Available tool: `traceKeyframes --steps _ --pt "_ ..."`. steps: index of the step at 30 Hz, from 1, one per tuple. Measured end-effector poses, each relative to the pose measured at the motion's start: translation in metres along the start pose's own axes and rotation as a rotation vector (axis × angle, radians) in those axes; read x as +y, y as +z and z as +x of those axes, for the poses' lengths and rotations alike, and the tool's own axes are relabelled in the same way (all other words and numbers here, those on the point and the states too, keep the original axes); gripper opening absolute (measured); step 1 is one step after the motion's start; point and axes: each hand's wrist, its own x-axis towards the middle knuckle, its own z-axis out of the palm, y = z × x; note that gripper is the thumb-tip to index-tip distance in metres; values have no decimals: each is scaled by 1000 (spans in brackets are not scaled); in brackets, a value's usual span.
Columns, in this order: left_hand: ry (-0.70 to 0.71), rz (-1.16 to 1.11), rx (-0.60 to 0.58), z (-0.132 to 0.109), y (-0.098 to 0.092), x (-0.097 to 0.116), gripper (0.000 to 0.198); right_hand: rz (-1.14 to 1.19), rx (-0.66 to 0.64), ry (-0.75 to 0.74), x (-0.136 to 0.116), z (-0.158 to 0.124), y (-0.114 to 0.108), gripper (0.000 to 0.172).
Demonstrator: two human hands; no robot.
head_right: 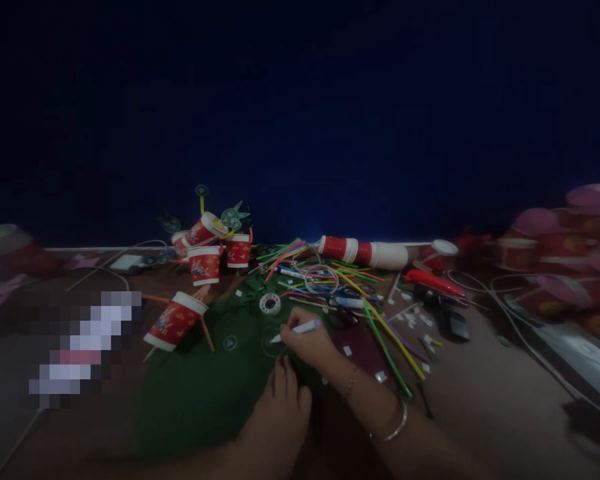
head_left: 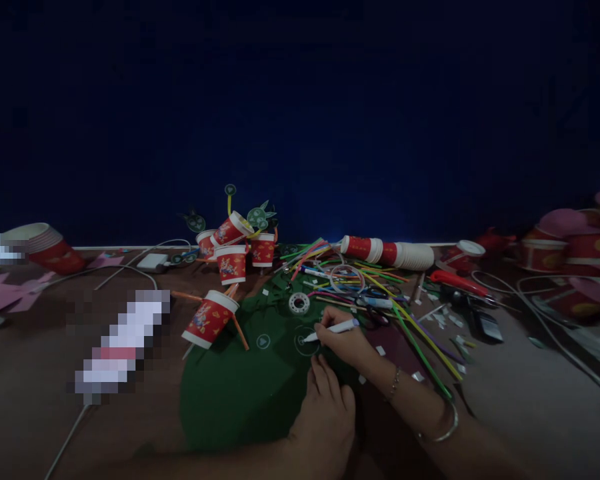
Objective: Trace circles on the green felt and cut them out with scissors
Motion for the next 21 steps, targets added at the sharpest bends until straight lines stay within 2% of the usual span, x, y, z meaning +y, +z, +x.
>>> traceKeyframes --steps 11,21 --pt "-5 -1 16 0 0 0 20 26 10 11 1 1 1 16" --pt "4 -12 -19 0 -1 0 25 -10 -9 -16 2 0 1 16"
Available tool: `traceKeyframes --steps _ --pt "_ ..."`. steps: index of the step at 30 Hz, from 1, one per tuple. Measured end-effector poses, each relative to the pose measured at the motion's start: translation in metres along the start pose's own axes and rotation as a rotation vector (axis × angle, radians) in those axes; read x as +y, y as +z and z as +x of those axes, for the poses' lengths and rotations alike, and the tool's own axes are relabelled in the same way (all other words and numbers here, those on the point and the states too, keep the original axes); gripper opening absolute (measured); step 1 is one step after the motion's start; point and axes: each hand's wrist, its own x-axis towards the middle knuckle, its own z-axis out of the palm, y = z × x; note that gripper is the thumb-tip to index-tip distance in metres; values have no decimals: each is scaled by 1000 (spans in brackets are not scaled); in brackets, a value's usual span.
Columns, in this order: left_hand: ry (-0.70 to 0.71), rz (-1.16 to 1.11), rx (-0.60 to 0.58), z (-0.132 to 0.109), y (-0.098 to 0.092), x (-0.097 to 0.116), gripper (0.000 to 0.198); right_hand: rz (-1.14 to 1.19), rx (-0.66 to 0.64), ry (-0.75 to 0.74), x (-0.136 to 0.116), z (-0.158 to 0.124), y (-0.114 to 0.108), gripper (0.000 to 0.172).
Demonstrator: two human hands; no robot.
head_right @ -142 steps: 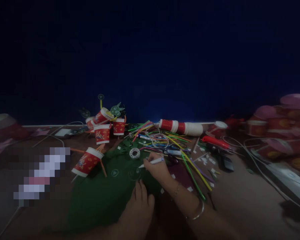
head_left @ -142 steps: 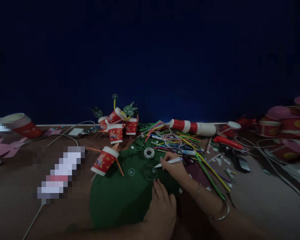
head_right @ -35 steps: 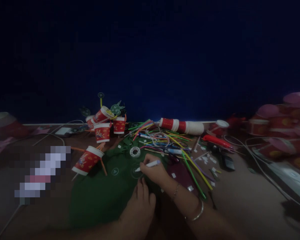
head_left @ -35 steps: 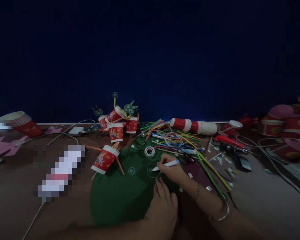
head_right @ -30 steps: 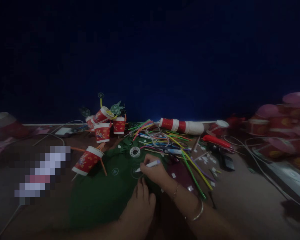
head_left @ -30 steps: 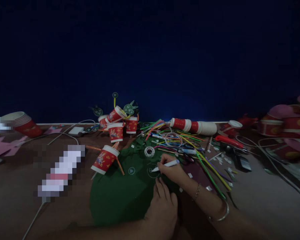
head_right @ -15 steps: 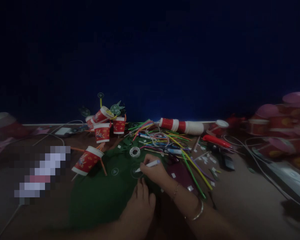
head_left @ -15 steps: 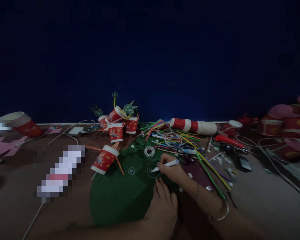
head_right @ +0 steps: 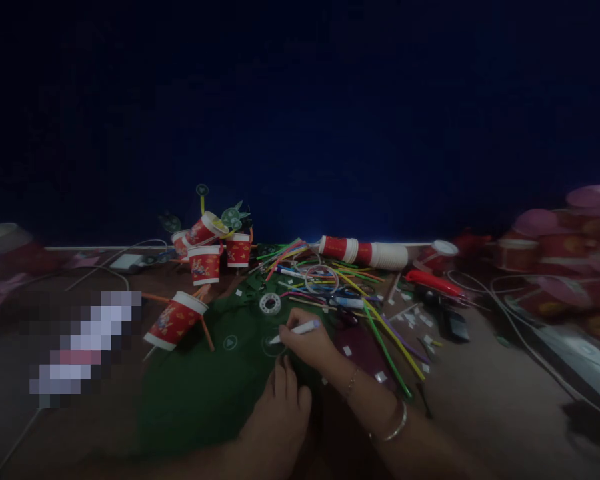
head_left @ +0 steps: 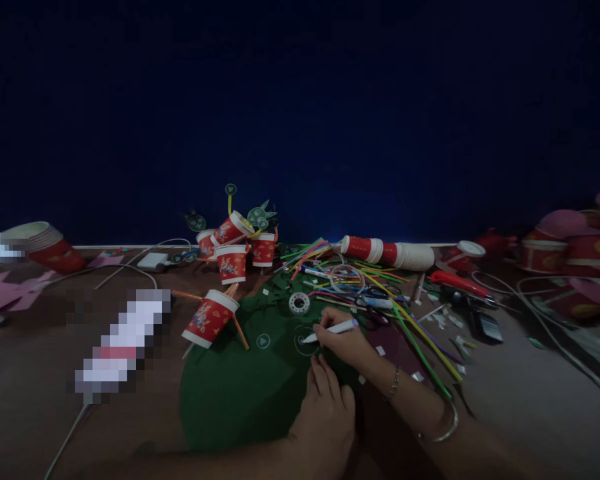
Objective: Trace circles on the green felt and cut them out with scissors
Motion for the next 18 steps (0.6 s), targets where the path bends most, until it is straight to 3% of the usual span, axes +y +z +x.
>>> traceKeyframes --steps 18 --pt "-2 6 8 1 0 0 26 22 -25 24 -1 0 0 17"
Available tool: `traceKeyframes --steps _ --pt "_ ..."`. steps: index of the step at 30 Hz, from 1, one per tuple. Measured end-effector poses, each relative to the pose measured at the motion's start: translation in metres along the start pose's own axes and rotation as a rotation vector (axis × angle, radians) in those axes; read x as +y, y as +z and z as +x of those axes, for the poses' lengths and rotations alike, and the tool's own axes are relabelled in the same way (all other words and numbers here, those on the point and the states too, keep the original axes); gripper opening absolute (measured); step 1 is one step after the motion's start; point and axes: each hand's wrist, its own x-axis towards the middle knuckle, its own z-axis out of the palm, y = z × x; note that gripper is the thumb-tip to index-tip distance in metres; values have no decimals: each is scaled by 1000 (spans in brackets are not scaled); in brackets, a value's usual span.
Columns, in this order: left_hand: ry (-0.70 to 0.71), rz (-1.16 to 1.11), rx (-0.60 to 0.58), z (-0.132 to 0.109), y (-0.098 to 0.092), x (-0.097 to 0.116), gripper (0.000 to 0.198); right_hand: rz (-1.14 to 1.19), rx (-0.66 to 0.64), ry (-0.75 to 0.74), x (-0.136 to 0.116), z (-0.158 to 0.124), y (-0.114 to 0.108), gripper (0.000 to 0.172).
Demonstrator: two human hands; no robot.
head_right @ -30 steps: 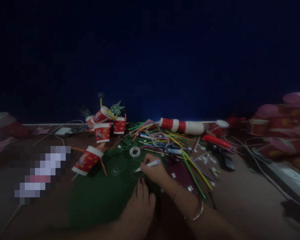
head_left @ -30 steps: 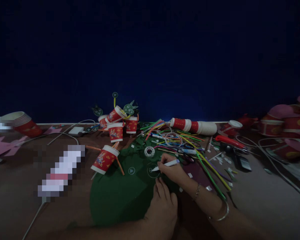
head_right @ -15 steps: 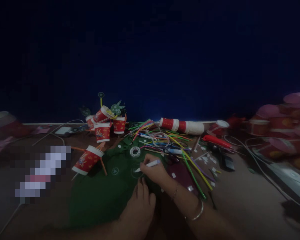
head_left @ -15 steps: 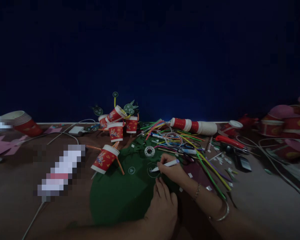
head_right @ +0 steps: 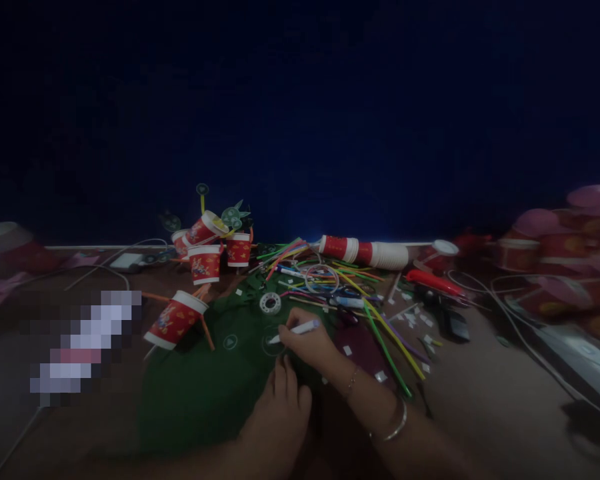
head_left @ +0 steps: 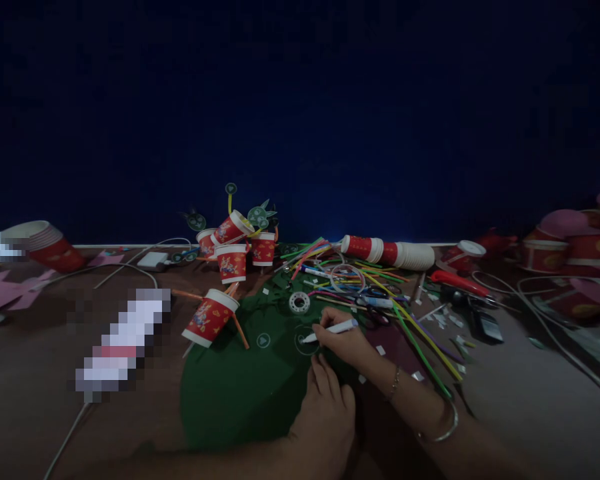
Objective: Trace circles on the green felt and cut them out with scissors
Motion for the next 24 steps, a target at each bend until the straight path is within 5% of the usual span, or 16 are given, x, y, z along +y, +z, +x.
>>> traceKeyframes --steps 24 --pt "17 1 28 0 0 -2 25 -14 30 -18 1 1 0 17"
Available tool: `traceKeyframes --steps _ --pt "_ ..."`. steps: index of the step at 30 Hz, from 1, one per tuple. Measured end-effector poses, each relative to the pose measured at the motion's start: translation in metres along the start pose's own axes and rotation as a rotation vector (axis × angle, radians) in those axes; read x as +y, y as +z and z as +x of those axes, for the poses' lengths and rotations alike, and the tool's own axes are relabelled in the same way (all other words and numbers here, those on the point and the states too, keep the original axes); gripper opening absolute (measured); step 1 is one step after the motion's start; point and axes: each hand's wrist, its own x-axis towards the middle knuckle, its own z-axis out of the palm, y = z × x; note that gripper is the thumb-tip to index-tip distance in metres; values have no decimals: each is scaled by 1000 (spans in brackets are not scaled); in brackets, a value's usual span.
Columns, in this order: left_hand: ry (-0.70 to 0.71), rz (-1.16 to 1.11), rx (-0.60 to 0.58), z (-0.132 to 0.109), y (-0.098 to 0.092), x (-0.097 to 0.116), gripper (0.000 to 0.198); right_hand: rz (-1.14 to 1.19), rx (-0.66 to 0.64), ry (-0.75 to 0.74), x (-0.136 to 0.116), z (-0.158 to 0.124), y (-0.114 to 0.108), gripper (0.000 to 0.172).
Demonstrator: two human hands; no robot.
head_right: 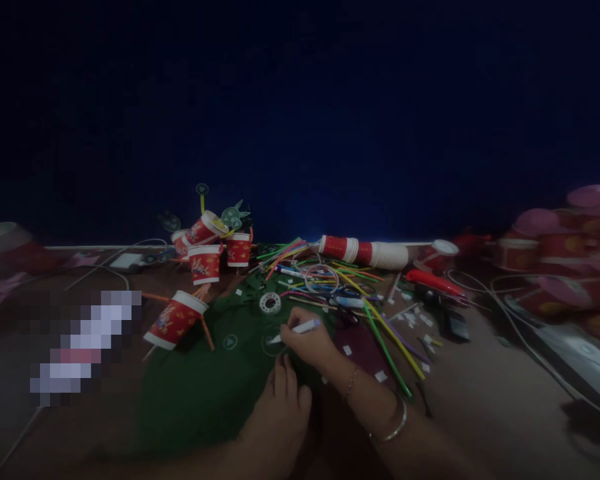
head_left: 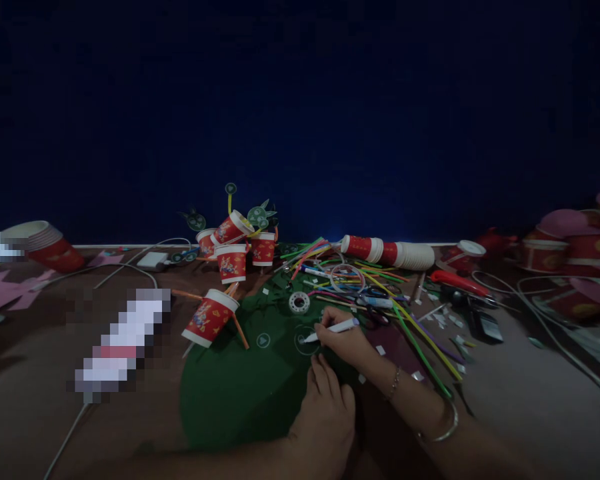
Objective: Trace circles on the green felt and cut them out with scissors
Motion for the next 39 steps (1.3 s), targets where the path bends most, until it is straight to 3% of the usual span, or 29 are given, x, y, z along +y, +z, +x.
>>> traceKeyframes --steps 39 --pt "-4 30 -7 -1 0 1 25 -14 19 24 -7 0 -1 17"
